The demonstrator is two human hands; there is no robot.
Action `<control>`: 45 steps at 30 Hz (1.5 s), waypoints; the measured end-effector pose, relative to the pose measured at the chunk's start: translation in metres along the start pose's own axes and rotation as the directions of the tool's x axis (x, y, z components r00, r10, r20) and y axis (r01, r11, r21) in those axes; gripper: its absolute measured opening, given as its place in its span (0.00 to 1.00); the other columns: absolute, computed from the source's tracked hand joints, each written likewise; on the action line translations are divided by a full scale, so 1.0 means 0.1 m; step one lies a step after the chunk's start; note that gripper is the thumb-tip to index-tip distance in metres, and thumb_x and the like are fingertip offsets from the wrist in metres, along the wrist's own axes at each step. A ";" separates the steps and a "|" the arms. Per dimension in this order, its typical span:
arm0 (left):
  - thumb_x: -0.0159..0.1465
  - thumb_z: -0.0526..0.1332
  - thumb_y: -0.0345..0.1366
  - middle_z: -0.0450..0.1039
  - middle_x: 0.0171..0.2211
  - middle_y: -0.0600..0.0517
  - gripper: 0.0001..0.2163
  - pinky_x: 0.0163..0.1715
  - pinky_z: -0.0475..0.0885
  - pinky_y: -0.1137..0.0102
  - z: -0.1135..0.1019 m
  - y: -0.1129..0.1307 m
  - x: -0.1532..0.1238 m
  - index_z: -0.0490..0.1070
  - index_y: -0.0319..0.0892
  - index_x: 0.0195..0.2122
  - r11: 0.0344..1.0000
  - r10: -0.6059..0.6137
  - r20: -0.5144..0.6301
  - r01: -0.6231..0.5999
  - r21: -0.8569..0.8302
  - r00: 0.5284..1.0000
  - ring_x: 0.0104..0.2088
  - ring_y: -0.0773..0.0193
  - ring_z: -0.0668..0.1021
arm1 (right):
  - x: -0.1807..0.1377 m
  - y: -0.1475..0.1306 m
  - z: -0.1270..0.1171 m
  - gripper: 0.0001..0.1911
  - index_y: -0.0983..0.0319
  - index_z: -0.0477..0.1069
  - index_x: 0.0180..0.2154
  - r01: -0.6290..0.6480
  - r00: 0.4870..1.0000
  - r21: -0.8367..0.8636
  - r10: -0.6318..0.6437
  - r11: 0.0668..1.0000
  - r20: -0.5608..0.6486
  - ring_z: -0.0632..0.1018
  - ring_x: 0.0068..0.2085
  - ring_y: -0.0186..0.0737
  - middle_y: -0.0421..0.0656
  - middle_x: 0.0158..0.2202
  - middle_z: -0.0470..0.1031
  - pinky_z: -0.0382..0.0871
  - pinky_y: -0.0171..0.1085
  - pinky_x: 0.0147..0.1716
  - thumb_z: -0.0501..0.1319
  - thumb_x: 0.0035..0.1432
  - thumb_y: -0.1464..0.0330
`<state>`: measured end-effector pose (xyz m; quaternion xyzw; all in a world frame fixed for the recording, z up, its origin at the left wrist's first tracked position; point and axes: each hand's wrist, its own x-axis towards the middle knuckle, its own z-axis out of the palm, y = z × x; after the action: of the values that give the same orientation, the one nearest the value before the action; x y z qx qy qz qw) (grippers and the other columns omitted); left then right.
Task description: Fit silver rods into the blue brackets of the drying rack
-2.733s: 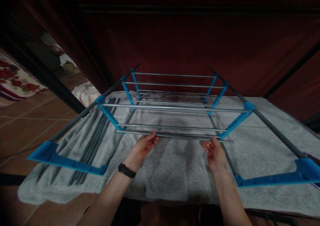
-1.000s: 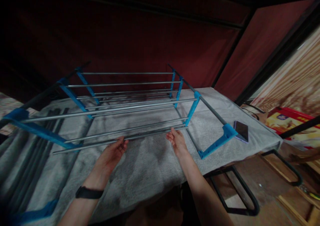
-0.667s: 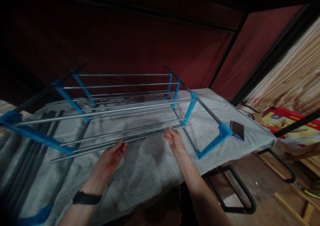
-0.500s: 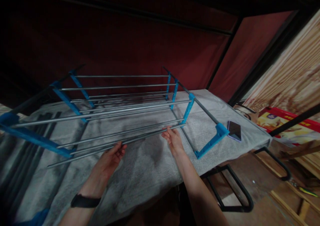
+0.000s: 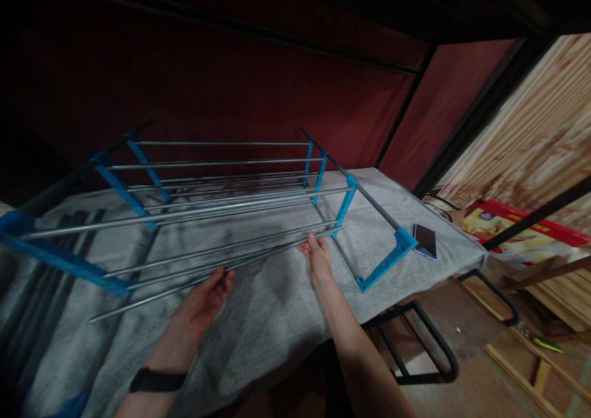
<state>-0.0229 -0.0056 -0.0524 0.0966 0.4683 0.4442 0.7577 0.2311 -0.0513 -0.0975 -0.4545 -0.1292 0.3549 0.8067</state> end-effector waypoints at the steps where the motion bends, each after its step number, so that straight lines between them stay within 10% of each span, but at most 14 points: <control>1: 0.69 0.55 0.17 0.78 0.27 0.51 0.12 0.23 0.78 0.78 0.00 0.00 0.01 0.75 0.35 0.34 1.000 -0.003 -0.002 0.003 0.004 1.000 0.26 0.68 0.82 | 0.00 0.01 0.00 0.22 0.58 0.71 0.31 0.010 1.000 -0.012 -0.010 1.000 -0.001 0.79 0.27 0.33 0.36 0.28 0.80 0.78 0.33 0.32 0.78 0.47 0.54; 19: 0.70 0.57 0.21 0.78 0.26 0.51 0.11 0.21 0.74 0.79 -0.03 -0.01 0.03 0.75 0.36 0.33 0.996 0.031 0.014 -0.032 0.087 0.999 0.23 0.70 0.79 | -0.05 0.00 0.07 0.24 0.58 0.66 0.28 0.036 0.993 -0.037 -0.039 0.999 -0.107 0.74 0.24 0.30 0.30 0.21 0.69 0.73 0.30 0.27 0.78 0.45 0.54; 27: 0.71 0.57 0.23 0.77 0.24 0.51 0.12 0.20 0.73 0.79 -0.05 -0.06 -0.03 0.74 0.36 0.31 0.987 0.094 -0.022 -0.090 0.130 0.995 0.22 0.71 0.78 | -0.13 -0.20 0.00 0.15 0.58 0.74 0.35 -0.080 0.992 0.012 0.079 0.997 0.097 0.80 0.30 0.34 0.39 0.35 0.83 0.79 0.35 0.34 0.76 0.49 0.61; 38: 0.71 0.56 0.23 0.74 0.23 0.53 0.12 0.22 0.73 0.78 -0.02 -0.18 0.00 0.73 0.38 0.31 0.991 0.125 -0.037 -0.123 0.041 0.991 0.23 0.70 0.79 | -0.07 -0.29 -0.20 0.24 0.57 0.67 0.26 -0.080 0.995 0.041 0.077 0.996 0.063 0.79 0.28 0.35 0.33 0.22 0.74 0.77 0.35 0.32 0.80 0.42 0.55; 45: 0.70 0.55 0.22 0.75 0.25 0.52 0.11 0.23 0.73 0.78 0.04 -0.14 0.02 0.75 0.37 0.34 0.990 0.133 -0.078 -0.136 -0.034 0.988 0.24 0.70 0.79 | 0.03 -0.35 -0.29 0.19 0.58 0.74 0.34 -0.133 0.988 0.035 0.130 0.990 0.084 0.82 0.33 0.36 0.41 0.36 0.85 0.80 0.37 0.36 0.79 0.45 0.60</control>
<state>-0.0114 -0.0111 -0.0591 0.0961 0.4801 0.5069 0.7095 0.2649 -0.0797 -0.0847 -0.4308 -0.1245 0.4282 0.7846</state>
